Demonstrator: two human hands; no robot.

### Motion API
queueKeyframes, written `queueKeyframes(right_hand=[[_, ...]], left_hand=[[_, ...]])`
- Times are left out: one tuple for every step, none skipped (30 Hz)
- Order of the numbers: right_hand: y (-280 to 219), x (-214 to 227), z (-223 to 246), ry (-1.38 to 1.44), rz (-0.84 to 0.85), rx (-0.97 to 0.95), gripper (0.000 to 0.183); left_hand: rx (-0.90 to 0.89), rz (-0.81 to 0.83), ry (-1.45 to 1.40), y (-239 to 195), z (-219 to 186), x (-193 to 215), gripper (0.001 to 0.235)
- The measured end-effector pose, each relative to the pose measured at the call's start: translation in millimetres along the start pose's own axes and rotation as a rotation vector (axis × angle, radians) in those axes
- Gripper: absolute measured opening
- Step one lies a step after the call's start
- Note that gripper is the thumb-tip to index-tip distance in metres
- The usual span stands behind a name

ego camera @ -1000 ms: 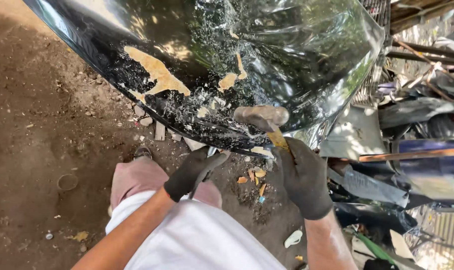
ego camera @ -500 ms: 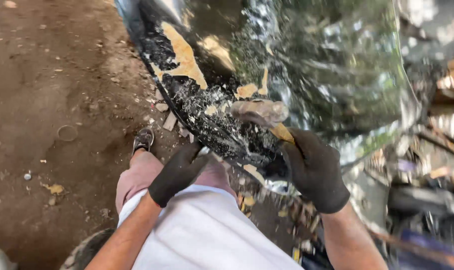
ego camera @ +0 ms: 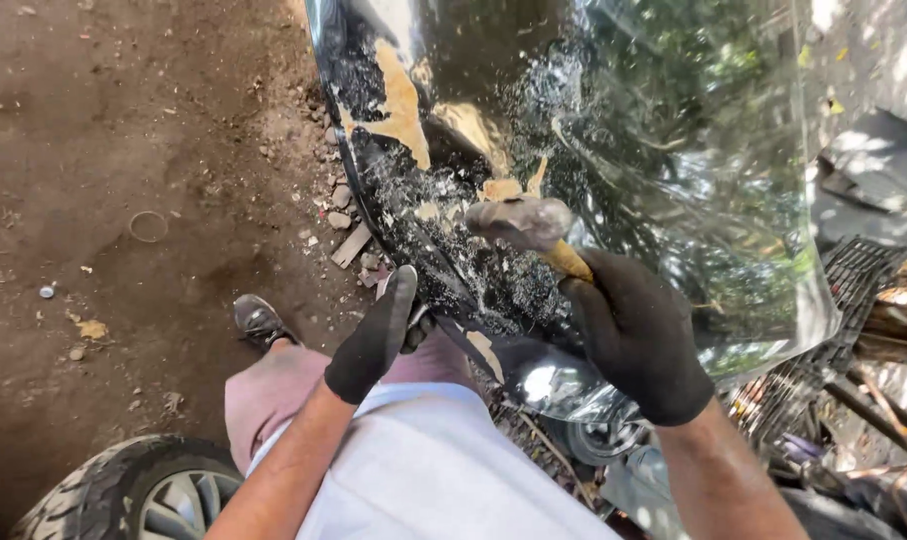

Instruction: The person uses a hammer and a chisel to chip away old paint and filler from a black car bumper. They repeatedly strike the chisel against the surface to remove the material, working on a specific damaged area of the bumper.

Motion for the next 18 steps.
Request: queueKeyframes(right_hand=[[0, -3, -6, 0.017, 0.000, -0.009, 0.028], [1, -7, -13, 0.033, 0.000, -0.019, 0.029], [4, -9, -12, 0.036, 0.020, -0.009, 0.029], [7, -11, -10, -0.005, 0.051, 0.054, 0.028], [15, -12, -12, -0.048, 0.073, 0.135, 0.027], [28, -8, -8, -0.049, 0.082, 0.163, 0.027], [27, -5, -6, -0.068, 0.135, 0.064, 0.027], [25, -2, -4, -0.088, 0.190, -0.036, 0.028], [23, 1, -4, -0.083, 0.200, -0.012, 0.028], [20, 7, 1, -0.021, 0.160, 0.099, 0.029], [15, 14, 7, 0.042, 0.109, 0.203, 0.031], [13, 12, 1, 0.047, 0.108, 0.219, 0.031], [8, 13, -3, 0.041, 0.077, 0.289, 0.030], [4, 13, -6, 0.034, 0.046, 0.359, 0.029], [6, 7, -3, 0.032, 0.033, 0.361, 0.029], [9, -2, -2, -0.012, 0.095, 0.304, 0.032], [9, -8, -2, -0.062, 0.157, 0.243, 0.035], [8, -11, -5, -0.072, 0.143, 0.240, 0.035]], left_hand=[[0.073, -0.058, -0.037, 5, 7, -3, 0.045], [0.146, -0.116, -0.076, 11, 14, -6, 0.051], [0.147, -0.133, -0.090, 16, 23, -8, 0.051], [0.179, -0.245, -0.226, 20, 34, -7, 0.047], [0.190, -0.357, -0.362, 34, 41, -6, 0.047], [0.169, -0.374, -0.376, 38, 37, -6, 0.047], [-0.007, -0.390, -0.278, 27, 35, -12, 0.050], [-0.182, -0.402, -0.176, 15, 32, -19, 0.052], [-0.194, -0.425, -0.181, 15, 26, -18, 0.052], [-0.051, -0.454, -0.258, 15, 26, -16, 0.050], [0.091, -0.469, -0.330, 14, 24, -15, 0.048], [0.078, -0.480, -0.329, 9, 25, -14, 0.048], [0.052, -0.444, -0.308, 7, 26, -16, 0.053], [0.025, -0.409, -0.287, 4, 28, -18, 0.058], [0.017, -0.401, -0.278, 4, 29, -15, 0.058], [-0.001, -0.371, -0.254, 3, 31, -12, 0.061], [-0.020, -0.333, -0.235, 4, 32, -13, 0.065], [-0.027, -0.318, -0.230, 12, 39, -11, 0.065]])
Point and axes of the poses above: each hand's wrist, its own y-axis towards the middle knuckle, its own x-axis out of the back of the hand, z = x × y, the point moved 4 cm from there along y, towards the middle knuckle, and after that the axes turned 8 degrees about y, right-handed, at the moved point
